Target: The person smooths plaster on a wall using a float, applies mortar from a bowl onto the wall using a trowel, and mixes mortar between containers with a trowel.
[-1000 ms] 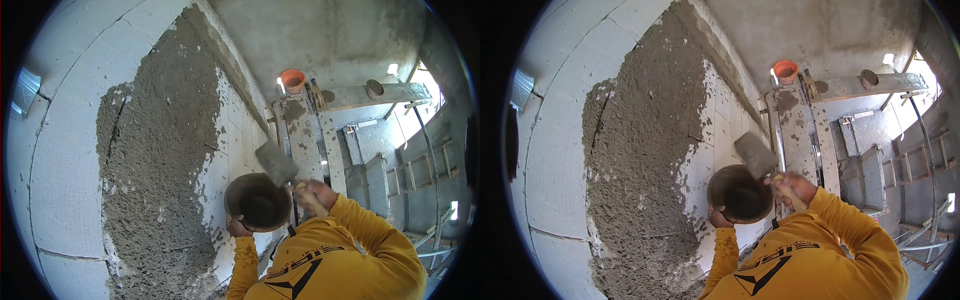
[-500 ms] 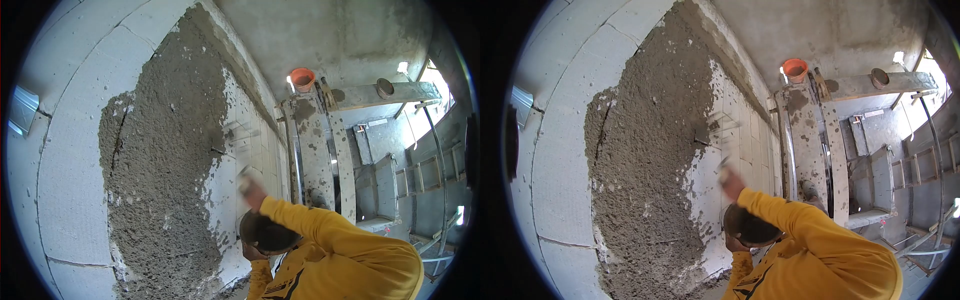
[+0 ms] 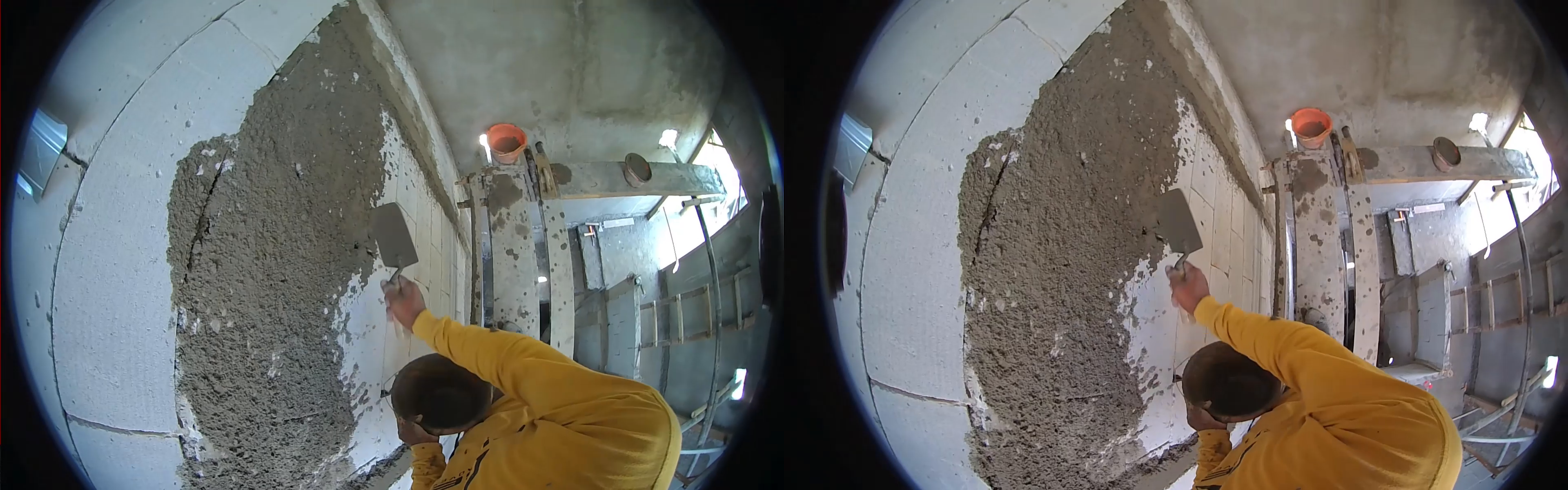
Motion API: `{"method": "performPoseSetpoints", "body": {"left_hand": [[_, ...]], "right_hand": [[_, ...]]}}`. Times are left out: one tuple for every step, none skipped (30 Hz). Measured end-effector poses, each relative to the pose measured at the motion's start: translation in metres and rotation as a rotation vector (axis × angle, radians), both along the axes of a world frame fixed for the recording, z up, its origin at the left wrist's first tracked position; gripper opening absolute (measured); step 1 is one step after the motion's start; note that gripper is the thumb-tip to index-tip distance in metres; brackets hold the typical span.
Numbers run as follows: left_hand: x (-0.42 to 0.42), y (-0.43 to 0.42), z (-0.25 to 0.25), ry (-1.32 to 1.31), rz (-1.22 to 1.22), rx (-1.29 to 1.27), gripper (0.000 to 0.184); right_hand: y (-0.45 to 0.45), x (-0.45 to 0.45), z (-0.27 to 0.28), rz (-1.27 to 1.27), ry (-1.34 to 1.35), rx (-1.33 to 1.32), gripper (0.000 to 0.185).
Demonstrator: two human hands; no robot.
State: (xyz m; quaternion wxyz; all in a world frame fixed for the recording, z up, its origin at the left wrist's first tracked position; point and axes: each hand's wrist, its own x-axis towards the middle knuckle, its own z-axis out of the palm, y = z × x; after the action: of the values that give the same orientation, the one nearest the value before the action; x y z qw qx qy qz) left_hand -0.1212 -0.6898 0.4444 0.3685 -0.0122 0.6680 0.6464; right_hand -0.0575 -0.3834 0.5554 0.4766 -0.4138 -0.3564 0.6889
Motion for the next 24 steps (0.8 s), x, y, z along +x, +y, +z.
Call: {"method": "performPoseSetpoints", "body": {"left_hand": [[0.001, -0.001, 0.0, 0.0, 0.008, -0.008, 0.046], [0.002, 0.001, -0.001, 0.005, 0.017, -0.015, 0.046], [0.002, 0.003, 0.0, 0.007, 0.02, -0.032, 0.047], [0.002, 0.003, -0.001, 0.011, 0.024, -0.04, 0.047], [0.002, 0.002, -0.001, 0.013, 0.03, -0.049, 0.047], [0.002, 0.002, -0.001, 0.018, 0.036, -0.054, 0.047], [0.002, 0.001, -0.001, 0.02, 0.039, -0.057, 0.048], [0.001, 0.002, 0.0, 0.022, 0.044, -0.059, 0.048], [0.001, 0.002, 0.0, 0.019, 0.046, -0.062, 0.048], [0.001, 0.002, 0.0, 0.021, 0.048, -0.064, 0.049], [0.001, 0.003, 0.0, 0.016, 0.051, -0.063, 0.049], [0.002, 0.002, -0.001, 0.012, 0.051, -0.064, 0.049], [0.003, 0.001, -0.001, 0.008, 0.048, -0.061, 0.05], [0.004, 0.0, -0.001, 0.004, 0.049, -0.058, 0.05], [0.004, -0.001, -0.001, 0.002, 0.046, -0.053, 0.05], [0.004, -0.001, -0.001, 0.0, 0.041, -0.05, 0.05], [0.004, -0.002, -0.001, -0.002, 0.037, -0.045, 0.051], [0.004, -0.002, -0.002, -0.005, 0.033, -0.042, 0.051], [0.004, -0.004, -0.002, -0.01, 0.03, -0.038, 0.051], [0.003, -0.005, -0.003, -0.012, 0.03, -0.033, 0.052], [0.003, -0.008, -0.005, -0.009, 0.028, -0.023, 0.052], [0.002, -0.01, -0.005, -0.007, 0.028, -0.021, 0.052], [0.001, -0.011, -0.006, -0.011, 0.025, -0.02, 0.053], [0.0, -0.012, -0.007, -0.013, 0.024, -0.017, 0.053]], "right_hand": [[0.018, -0.011, -0.009, -0.02, 0.071, -0.067, 0.016], [0.033, -0.022, -0.018, -0.04, 0.142, -0.134, 0.012], [0.043, -0.031, -0.017, -0.05, 0.179, -0.193, 0.011], [0.05, -0.04, -0.016, -0.06, 0.218, -0.254, 0.01], [0.054, -0.049, -0.015, -0.071, 0.255, -0.316, 0.009], [0.051, -0.058, -0.015, -0.085, 0.283, -0.278, 0.009], [0.044, -0.067, -0.015, -0.099, 0.312, -0.24, 0.008], [0.036, -0.075, -0.013, -0.115, 0.343, -0.2, 0.008], [0.024, -0.079, -0.007, -0.08, 0.34, -0.222, 0.008], [0.009, -0.082, -0.002, -0.077, 0.367, -0.213, 0.01], [-0.005, -0.084, 0.003, -0.076, 0.393, -0.202, 0.013], [-0.013, -0.081, 0.009, -0.075, 0.418, -0.19, 0.017], [-0.021, -0.072, 0.023, -0.018, 0.476, -0.267, 0.018], [-0.031, -0.061, 0.038, 0.039, 0.535, -0.344, 0.019], [-0.036, -0.052, 0.046, 0.096, 0.593, -0.42, 0.02], [-0.037, -0.044, 0.043, 0.163, 0.717, -0.477, 0.021], [-0.038, -0.035, 0.039, 0.231, 0.841, -0.531, 0.023], [-0.038, -0.025, 0.034, 0.301, 0.962, -0.584, 0.025], [-0.039, -0.015, 0.03, 0.297, 0.953, -0.558, 0.027], [-0.039, 0.0, 0.031, 0.251, 0.951, -0.478, 0.026], [-0.039, 0.017, 0.033, 0.206, 0.949, -0.399, 0.024], [-0.038, 0.032, 0.037, 0.162, 0.945, -0.322, 0.022], [-0.037, 0.045, 0.039, 0.017, 0.766, -0.141, 0.019], [-0.034, 0.054, 0.043, -0.124, 0.582, 0.038, 0.017]]}}
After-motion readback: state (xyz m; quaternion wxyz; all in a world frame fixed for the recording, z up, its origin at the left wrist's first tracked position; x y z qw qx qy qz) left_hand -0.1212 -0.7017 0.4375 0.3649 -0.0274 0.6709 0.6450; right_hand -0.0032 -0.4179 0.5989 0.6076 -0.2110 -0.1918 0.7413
